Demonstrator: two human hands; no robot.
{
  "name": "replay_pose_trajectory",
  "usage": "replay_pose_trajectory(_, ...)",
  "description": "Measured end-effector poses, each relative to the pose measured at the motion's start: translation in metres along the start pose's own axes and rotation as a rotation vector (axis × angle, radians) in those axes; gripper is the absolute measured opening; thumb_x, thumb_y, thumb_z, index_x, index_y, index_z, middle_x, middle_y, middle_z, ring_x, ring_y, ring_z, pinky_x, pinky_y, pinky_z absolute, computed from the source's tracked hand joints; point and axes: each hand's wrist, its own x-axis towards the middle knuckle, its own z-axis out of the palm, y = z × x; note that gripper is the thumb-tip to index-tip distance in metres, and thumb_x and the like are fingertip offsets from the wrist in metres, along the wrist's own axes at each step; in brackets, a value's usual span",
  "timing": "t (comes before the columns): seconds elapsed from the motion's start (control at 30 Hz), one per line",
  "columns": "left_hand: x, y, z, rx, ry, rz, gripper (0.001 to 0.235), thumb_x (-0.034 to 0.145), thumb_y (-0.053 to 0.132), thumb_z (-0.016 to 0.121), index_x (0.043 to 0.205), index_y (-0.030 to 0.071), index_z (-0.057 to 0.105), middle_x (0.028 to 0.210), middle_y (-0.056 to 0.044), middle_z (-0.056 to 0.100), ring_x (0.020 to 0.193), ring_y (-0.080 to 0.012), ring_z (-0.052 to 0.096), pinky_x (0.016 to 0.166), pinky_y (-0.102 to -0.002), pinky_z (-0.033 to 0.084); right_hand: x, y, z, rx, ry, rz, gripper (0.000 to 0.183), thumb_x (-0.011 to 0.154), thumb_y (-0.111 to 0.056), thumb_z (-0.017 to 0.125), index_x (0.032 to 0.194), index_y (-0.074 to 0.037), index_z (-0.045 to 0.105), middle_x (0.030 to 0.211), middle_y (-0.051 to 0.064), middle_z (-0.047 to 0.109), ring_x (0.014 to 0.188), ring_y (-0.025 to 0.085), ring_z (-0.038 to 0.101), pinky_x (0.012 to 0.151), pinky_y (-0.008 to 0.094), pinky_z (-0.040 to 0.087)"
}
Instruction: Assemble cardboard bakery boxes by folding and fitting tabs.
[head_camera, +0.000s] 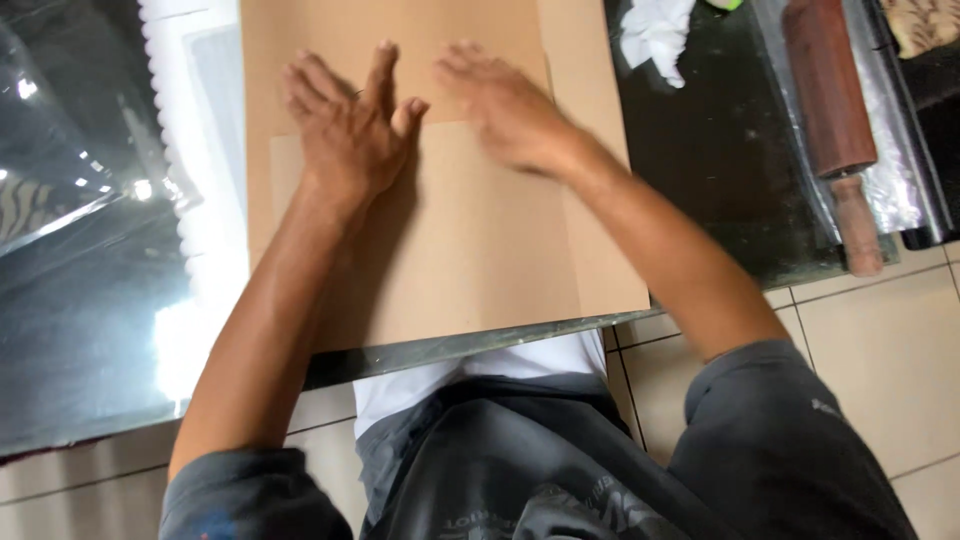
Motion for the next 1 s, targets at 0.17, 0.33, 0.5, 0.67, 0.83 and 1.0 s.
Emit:
replay_pose_trajectory(0.17, 0.004, 0.006, -0.015, -0.038, -0.090, -0.038, 0.094, 0.089, 0.089, 0.027, 0.165, 0.036, 0.010, 0.156, -0.049, 0.007, 0.143, -0.0678, 0.011, 0.117, -0.071, 0.019, -0.001, 0.005, -0.091, 0.060, -0.164, 0.516, 0.058, 0.100, -0.039, 0.056, 0.148, -0.006, 0.048, 0.139, 0.025, 0.057, 0.126, 0.037, 0.058, 0.106, 0.048, 0.047)
replay_pose_trajectory(0.33, 0.007, 0.011, -0.029, -0.045, -0.191, -0.096, 0.101, 0.080, 0.093, 0.036, 0.163, 0.043, 0.009, 0.158, -0.044, 0.002, 0.145, -0.0665, 0.007, 0.115, -0.071, 0.021, 0.033, 0.091, -0.073, -0.202, -0.307, 0.567, 0.072, 0.096, -0.064, 0.068, 0.117, 0.005, 0.071, 0.104, 0.032, 0.071, 0.085, 0.048, 0.072, 0.077, 0.056, 0.057)
replay_pose_trajectory(0.5, 0.004, 0.010, -0.031, -0.065, -0.223, -0.121, 0.103, 0.077, 0.093, 0.040, 0.162, 0.044, 0.009, 0.159, -0.043, -0.001, 0.145, -0.0661, 0.006, 0.112, -0.074, 0.024, 0.045, 0.161, -0.032, -0.225, -0.262, 0.464, 0.060, 0.097, -0.052, 0.071, 0.114, 0.006, 0.071, 0.097, 0.033, 0.069, 0.076, 0.048, 0.069, 0.067, 0.058, 0.056)
replay_pose_trajectory(0.67, 0.005, 0.010, -0.030, -0.089, -0.182, -0.099, 0.102, 0.079, 0.093, 0.042, 0.163, 0.043, 0.012, 0.159, -0.044, 0.001, 0.145, -0.0671, 0.006, 0.113, -0.075, 0.022, -0.029, 0.024, -0.125, -0.193, -0.477, 0.251, 0.036, 0.076, 0.006, 0.065, 0.111, 0.011, 0.066, 0.094, 0.026, 0.073, 0.085, 0.036, 0.070, 0.078, 0.051, 0.059)
replay_pose_trajectory(0.83, 0.004, 0.009, -0.021, -0.086, -0.176, -0.092, 0.101, 0.081, 0.092, 0.042, 0.164, 0.043, 0.012, 0.158, -0.045, 0.001, 0.145, -0.0671, 0.007, 0.113, -0.075, 0.022, -0.075, 0.041, -0.061, -0.228, -0.018, 0.040, 0.084, 0.067, 0.009, 0.059, 0.149, 0.006, 0.045, 0.143, 0.018, 0.051, 0.124, 0.035, 0.049, 0.105, 0.044, 0.046)
replay_pose_trajectory(1.0, -0.008, 0.005, -0.033, -0.087, -0.172, -0.085, 0.099, 0.083, 0.089, 0.041, 0.164, 0.040, 0.011, 0.158, -0.045, 0.003, 0.145, -0.0663, 0.008, 0.113, -0.074, 0.022, -0.080, 0.046, -0.059, -0.087, -0.089, 0.145, 0.085, 0.074, 0.008, 0.052, 0.157, 0.001, 0.035, 0.161, 0.017, 0.036, 0.145, 0.036, 0.035, 0.119, 0.044, 0.033)
